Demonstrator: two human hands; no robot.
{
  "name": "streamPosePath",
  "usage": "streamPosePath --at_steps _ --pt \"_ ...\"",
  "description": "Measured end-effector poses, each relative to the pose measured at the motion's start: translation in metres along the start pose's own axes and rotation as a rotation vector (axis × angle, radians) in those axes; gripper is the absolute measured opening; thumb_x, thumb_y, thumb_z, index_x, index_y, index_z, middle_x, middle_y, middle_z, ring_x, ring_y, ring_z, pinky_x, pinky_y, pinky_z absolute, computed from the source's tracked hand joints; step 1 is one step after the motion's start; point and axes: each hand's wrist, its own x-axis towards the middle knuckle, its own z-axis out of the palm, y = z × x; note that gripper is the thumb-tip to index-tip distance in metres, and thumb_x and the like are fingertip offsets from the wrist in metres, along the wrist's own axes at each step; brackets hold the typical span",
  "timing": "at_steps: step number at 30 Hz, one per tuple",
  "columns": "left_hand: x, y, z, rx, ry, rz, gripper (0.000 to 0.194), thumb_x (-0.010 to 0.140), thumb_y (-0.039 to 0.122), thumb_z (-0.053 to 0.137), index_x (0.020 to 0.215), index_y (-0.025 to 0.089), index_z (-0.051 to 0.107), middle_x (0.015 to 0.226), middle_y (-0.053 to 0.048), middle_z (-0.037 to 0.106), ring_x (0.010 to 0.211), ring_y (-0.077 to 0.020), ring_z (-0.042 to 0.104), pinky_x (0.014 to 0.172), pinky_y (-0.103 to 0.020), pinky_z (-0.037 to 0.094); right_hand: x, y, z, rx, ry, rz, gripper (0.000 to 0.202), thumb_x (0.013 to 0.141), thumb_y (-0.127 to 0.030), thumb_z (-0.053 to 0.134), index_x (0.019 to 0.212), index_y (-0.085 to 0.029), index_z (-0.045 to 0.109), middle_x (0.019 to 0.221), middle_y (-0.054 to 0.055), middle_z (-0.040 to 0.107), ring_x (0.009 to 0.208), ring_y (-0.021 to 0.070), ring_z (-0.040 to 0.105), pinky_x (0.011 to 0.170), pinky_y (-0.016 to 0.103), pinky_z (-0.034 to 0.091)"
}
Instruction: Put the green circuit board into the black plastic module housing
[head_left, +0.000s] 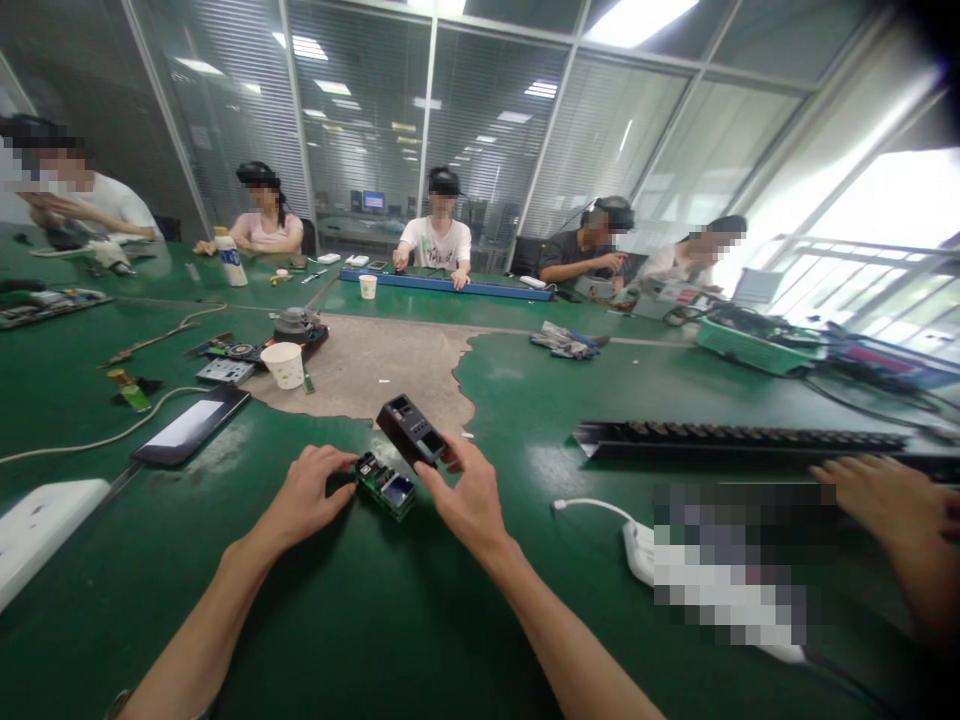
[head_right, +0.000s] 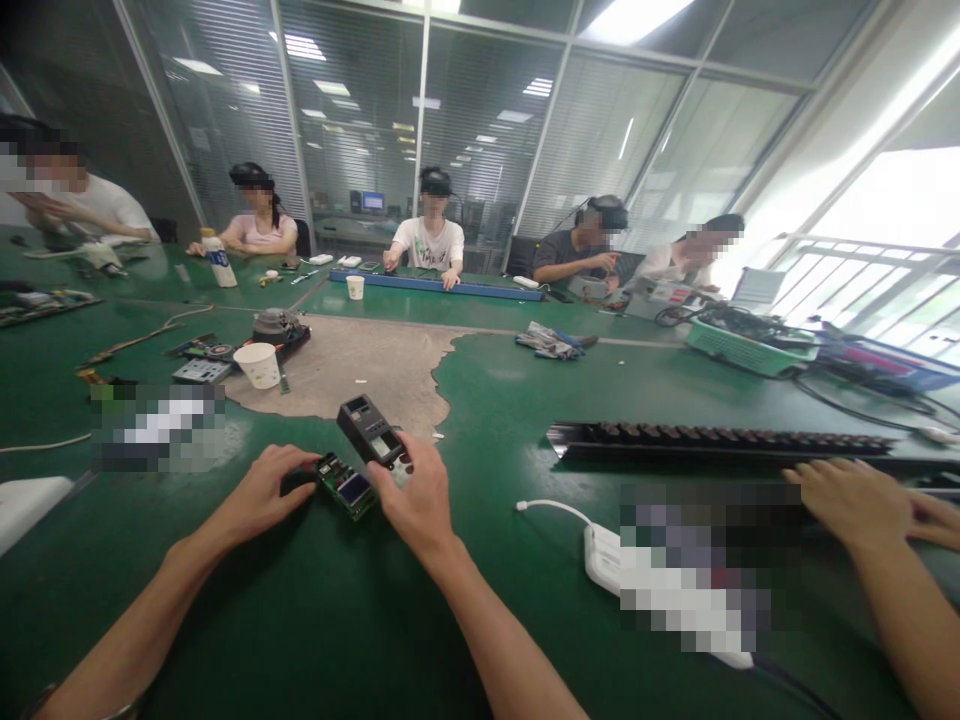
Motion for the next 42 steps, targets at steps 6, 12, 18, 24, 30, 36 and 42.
streamPosePath --at_steps 6,12,18,24,30,36,42 --pt "0.002 0.001 -0.001 0.009 -0.006 0.006 0.026 0.090 0.039 0.056 0.104 0.021 0.069 0.100 -0.006 0.067 0.093 -0.0229 0.054 0.083 -0.036 0.041 0.006 0.037 0.005 -0.141 -0.013 0.055 0.046 0.078 -0.026 0.069 0.122 -0.019 0.061 0.106 0.008 0.069 0.086 0.0231 0.061 0.083 0.039 0.049" --pt "0.003 0.002 -0.002 0.001 0.002 0.023 0.027 0.091 0.039 0.054 0.107 0.023 0.070 0.096 -0.005 0.068 0.090 -0.0221 0.055 0.082 -0.034 0.041 0.003 0.048 0.011 -0.241 -0.068 0.050 0.042 0.078 -0.027 0.069 0.118 -0.019 0.062 0.109 0.010 0.067 0.096 0.0255 0.060 0.089 0.042 0.047" --pt "0.004 0.003 -0.001 -0.018 0.003 0.029 0.028 0.093 0.040 0.052 0.108 0.025 0.071 0.095 -0.005 0.068 0.089 -0.0219 0.054 0.081 -0.034 0.041 0.001 0.045 0.010 -0.302 -0.040 0.026 0.056 0.076 -0.036 0.072 0.126 -0.013 0.057 0.116 0.016 0.062 0.107 0.0311 0.054 0.093 0.046 0.045" --pt "0.004 0.005 0.000 -0.023 0.000 0.041 0.031 0.095 0.040 0.049 0.113 0.025 0.069 0.098 -0.005 0.068 0.089 -0.0217 0.054 0.081 -0.034 0.041 0.004 0.040 0.007 -0.229 -0.048 0.040 0.039 0.079 -0.029 0.068 0.116 -0.017 0.063 0.105 0.010 0.068 0.094 0.0254 0.059 0.088 0.042 0.046" --pt "0.004 0.005 0.001 -0.029 -0.021 0.035 0.033 0.094 0.039 0.050 0.118 0.026 0.068 0.098 -0.006 0.068 0.090 -0.0224 0.054 0.082 -0.035 0.041 0.002 0.004 -0.002 -0.027 0.007 -0.007 0.034 0.079 -0.036 0.069 0.109 -0.021 0.066 0.094 0.005 0.068 0.081 0.0194 0.060 0.078 0.034 0.049" --pt "0.002 0.000 -0.002 -0.032 0.039 -0.004 0.035 0.091 0.038 0.055 0.122 0.025 0.065 0.098 -0.006 0.068 0.092 -0.0233 0.055 0.082 -0.035 0.041 -0.011 -0.020 0.001 -0.059 -0.038 -0.102 0.033 0.076 -0.033 0.070 0.107 -0.021 0.066 0.096 0.006 0.067 0.088 0.0226 0.058 0.082 0.037 0.048" --pt "0.001 -0.002 -0.002 -0.020 0.092 -0.007 0.039 0.091 0.035 0.055 0.128 0.021 0.059 0.102 -0.006 0.066 0.094 -0.0236 0.055 0.086 -0.036 0.042 -0.017 -0.020 0.006 -0.118 -0.100 -0.123 0.033 0.077 -0.033 0.070 0.107 -0.020 0.064 0.099 0.007 0.067 0.092 0.0246 0.057 0.084 0.038 0.046"
